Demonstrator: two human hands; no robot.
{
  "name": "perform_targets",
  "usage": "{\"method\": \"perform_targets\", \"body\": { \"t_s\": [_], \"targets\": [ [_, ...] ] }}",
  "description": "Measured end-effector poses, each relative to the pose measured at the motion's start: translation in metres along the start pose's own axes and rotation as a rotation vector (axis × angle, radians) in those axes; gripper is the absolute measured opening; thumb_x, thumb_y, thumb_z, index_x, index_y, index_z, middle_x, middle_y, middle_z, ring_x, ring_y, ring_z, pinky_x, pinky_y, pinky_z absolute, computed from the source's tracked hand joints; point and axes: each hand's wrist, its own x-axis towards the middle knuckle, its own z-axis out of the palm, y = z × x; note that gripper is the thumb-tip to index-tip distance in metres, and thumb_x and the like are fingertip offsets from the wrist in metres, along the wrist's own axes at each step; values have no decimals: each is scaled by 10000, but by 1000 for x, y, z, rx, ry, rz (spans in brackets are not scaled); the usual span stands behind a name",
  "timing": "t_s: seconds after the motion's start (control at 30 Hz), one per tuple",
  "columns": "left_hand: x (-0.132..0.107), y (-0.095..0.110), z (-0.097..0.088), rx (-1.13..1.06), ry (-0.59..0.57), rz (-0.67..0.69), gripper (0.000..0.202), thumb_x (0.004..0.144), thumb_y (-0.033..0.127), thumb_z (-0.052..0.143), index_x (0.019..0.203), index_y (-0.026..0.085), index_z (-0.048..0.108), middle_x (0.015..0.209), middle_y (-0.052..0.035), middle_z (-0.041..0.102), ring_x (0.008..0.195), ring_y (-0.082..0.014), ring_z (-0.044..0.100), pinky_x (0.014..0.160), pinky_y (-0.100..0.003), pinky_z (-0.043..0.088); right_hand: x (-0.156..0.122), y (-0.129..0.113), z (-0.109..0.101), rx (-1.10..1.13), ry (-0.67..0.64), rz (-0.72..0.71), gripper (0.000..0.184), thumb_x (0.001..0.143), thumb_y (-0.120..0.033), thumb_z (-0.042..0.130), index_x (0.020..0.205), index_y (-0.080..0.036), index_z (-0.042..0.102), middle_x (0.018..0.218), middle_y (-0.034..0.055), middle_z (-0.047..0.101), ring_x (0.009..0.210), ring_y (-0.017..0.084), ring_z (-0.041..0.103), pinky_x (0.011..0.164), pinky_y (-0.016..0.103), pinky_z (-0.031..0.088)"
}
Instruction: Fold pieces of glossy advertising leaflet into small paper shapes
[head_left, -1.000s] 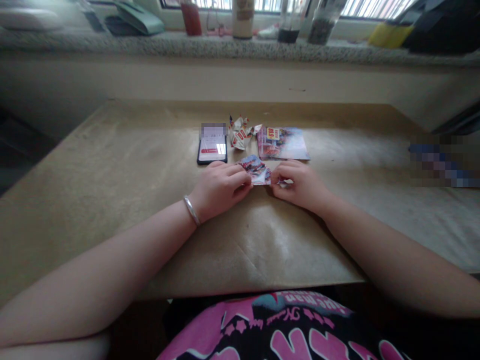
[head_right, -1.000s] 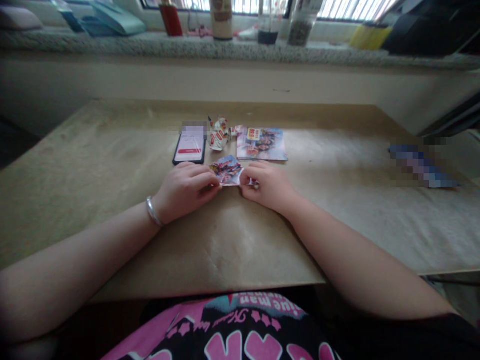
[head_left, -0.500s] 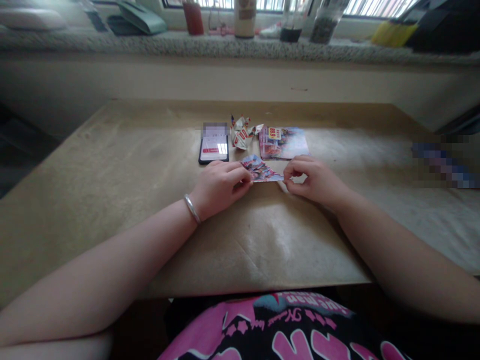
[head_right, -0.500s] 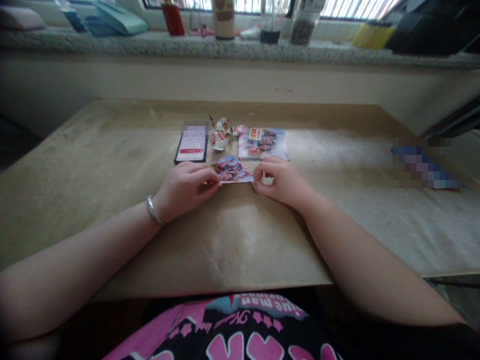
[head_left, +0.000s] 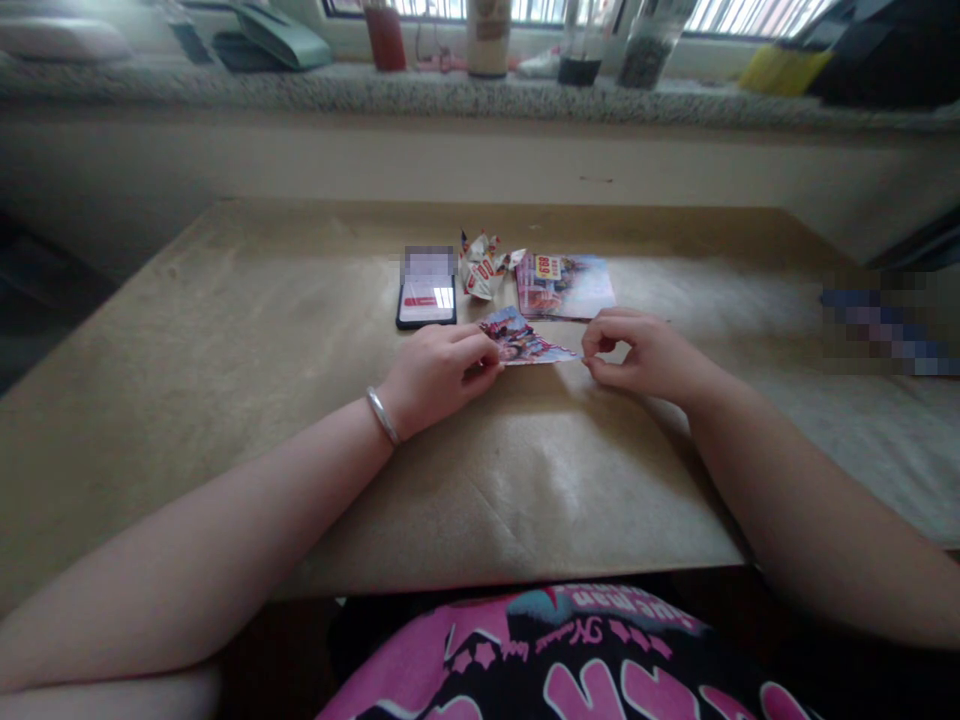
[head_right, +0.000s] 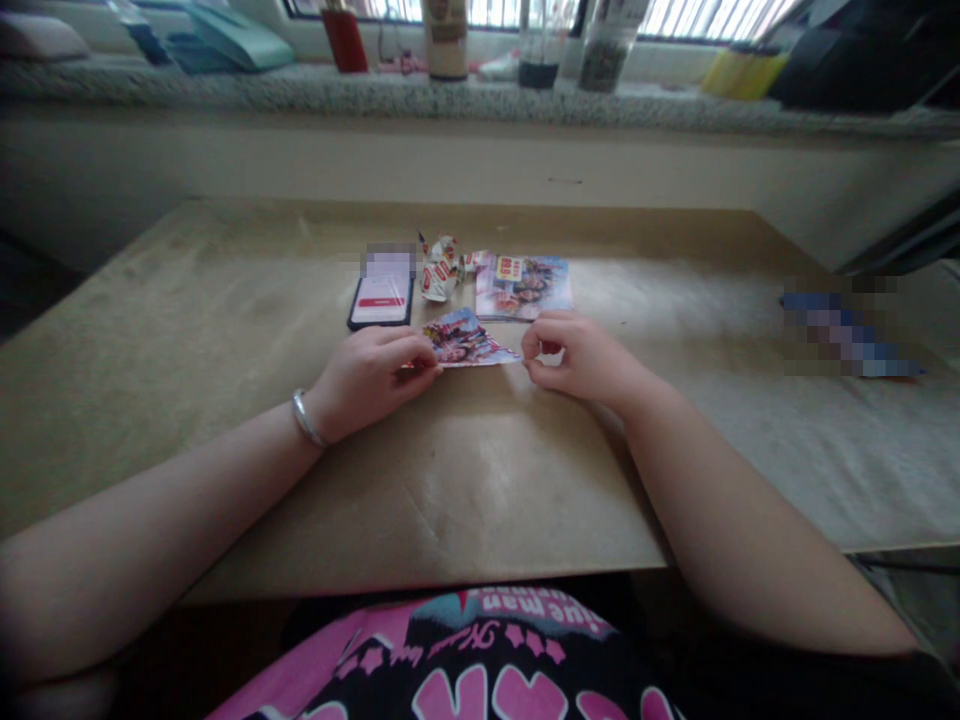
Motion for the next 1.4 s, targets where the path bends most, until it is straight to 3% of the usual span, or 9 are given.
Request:
{"method": "perform_targets", "body": {
  "t_s": [0.33, 0.5, 0.6, 0.7, 0.87, 1.03, 1.2, 1.4],
  "targets": [
    [-1, 0, -1, 9, -11, 7, 162, 877, 242, 549, 761, 165, 633, 787, -31, 666, 682, -133, 585, 611, -241, 416, -2, 4, -1, 26, -66, 19, 80, 704, -135, 585, 685, -210, 564, 701, 12, 585, 668, 148, 525, 638, 287, 441],
    [-1, -1, 0, 4, -18, -12, 165, 886, 254, 546, 780, 167, 638, 809, -31, 666, 693, -128, 590, 614, -233, 424, 0, 2, -1, 32, 15, 3, 101, 739, -138, 593, 697, -217, 547, 730, 13, 578, 686, 149, 529, 662, 293, 448],
    [0, 1, 2, 11, -12, 19, 174, 892, 263, 547, 780, 169, 641, 805, -32, 669, 688, -132, 593, 603, -236, 418, 3, -6, 6, -15, 66, -59, 52, 793, -203, 620, 765, -219, 579, 785, 31, 610, 756, 173, 559, 723, 319, 456],
    [2, 3, 3, 23, 3, 66, 191, 903, 270, 534, 781, 175, 646, 796, -31, 674, 686, -137, 596, 602, -244, 412, 5, -17, 16, -93, 33, -104, 64, 817, -272, 649, 813, -223, 608, 856, 47, 648, 837, 201, 579, 772, 342, 449],
    [5, 5, 5, 22, -28, 118, 176, 907, 249, 524, 800, 182, 647, 827, -29, 691, 712, -137, 607, 636, -254, 420, 10, -34, 33, -247, 18, -86, 69, 823, -251, 621, 764, -215, 613, 839, 58, 654, 825, 214, 564, 737, 332, 423],
    [7, 7, 10, 96, -24, 183, 164, 908, 274, 527, 836, 193, 651, 862, -14, 713, 791, -157, 639, 762, -292, 441, 13, -43, 43, -346, 29, -148, 82, 828, -228, 578, 772, -210, 635, 810, 64, 660, 798, 218, 547, 692, 328, 406],
    [7, 7, 7, 106, -14, 192, 168, 902, 261, 524, 795, 191, 634, 802, -3, 702, 767, -150, 632, 782, -293, 433, 12, -42, 40, -326, 17, -153, 97, 826, -211, 568, 749, -215, 626, 798, 49, 663, 795, 211, 548, 686, 320, 408],
    [4, 0, -6, 26, -96, 188, 189, 907, 251, 517, 765, 199, 630, 785, -9, 694, 757, -138, 616, 786, -296, 418, 10, -37, 35, -241, -3, -135, 74, 786, -189, 600, 718, -214, 617, 764, 42, 663, 767, 202, 564, 719, 324, 425]
  ]
}}
